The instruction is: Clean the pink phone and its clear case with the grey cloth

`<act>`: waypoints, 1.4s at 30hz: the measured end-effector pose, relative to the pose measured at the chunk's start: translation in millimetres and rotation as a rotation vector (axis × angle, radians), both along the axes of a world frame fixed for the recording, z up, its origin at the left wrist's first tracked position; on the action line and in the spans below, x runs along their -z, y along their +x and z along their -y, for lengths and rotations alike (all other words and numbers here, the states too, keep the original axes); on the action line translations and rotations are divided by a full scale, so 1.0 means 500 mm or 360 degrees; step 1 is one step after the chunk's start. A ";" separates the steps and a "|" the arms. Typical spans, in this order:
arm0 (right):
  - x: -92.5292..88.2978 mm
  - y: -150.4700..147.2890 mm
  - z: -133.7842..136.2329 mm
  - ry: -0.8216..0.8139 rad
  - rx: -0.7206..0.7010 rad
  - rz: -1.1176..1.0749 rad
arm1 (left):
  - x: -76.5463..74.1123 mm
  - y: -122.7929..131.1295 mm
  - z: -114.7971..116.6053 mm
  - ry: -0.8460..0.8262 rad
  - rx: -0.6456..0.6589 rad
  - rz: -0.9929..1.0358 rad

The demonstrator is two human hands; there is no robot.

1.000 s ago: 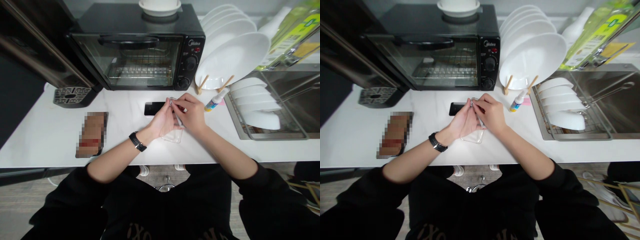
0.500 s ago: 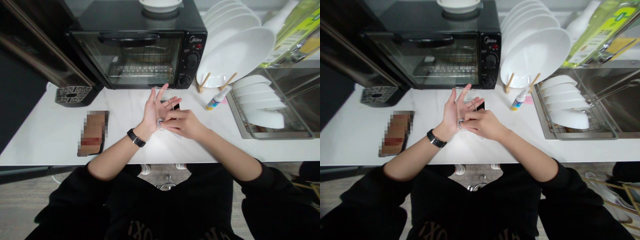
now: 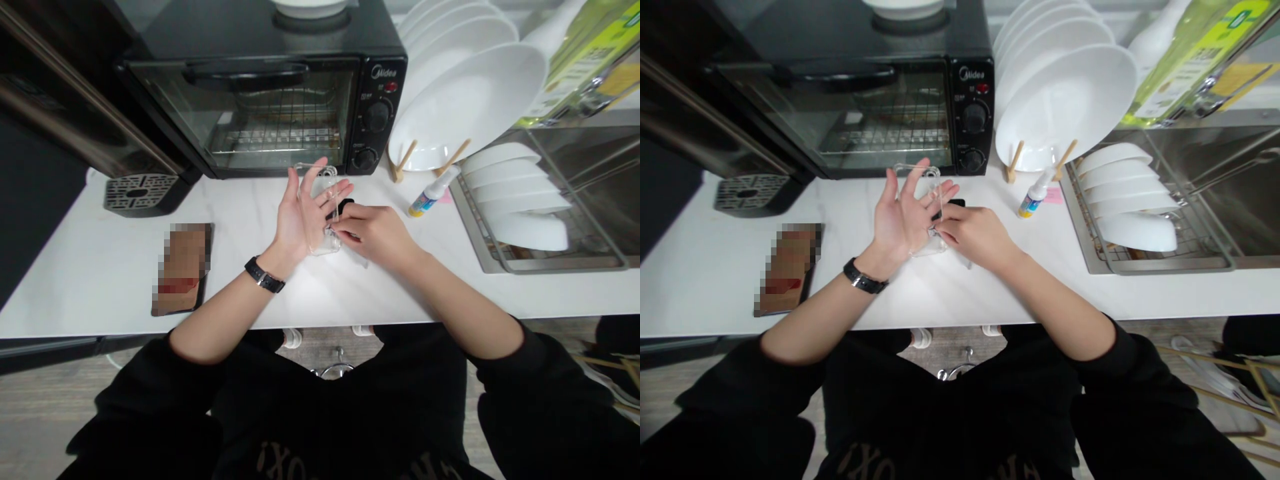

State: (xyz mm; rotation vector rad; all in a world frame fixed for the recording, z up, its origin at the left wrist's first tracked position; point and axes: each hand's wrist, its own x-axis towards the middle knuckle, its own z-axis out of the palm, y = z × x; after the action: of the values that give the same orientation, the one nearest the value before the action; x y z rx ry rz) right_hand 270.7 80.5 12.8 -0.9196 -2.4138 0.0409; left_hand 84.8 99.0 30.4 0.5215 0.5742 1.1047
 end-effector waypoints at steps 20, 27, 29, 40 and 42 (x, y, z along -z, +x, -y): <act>0.001 0.007 -0.034 0.0018 0.0157 -0.0476 | 0.017 0.032 0.018 -0.0192 0.0426 -0.0013; -0.002 0.004 -0.030 -0.0060 0.0250 -0.0720 | 0.035 0.026 0.015 -0.0142 0.0589 -0.0111; -0.004 -0.005 -0.024 -0.0048 0.0306 -0.0799 | 0.045 0.028 0.016 -0.0127 0.0662 -0.0096; -0.003 -0.029 0.003 -0.0467 -0.0091 -0.0865 | 0.007 0.035 0.025 -0.0166 0.0258 0.0089; 0.001 -0.033 0.011 -0.0513 -0.0251 -0.0770 | -0.004 0.024 0.021 -0.0108 0.0180 0.0048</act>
State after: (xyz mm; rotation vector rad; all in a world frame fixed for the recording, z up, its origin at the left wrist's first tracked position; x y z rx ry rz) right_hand 254.1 74.9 12.1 -0.7445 -2.0445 0.6514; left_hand 96.6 88.4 32.4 0.4717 0.5474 0.9811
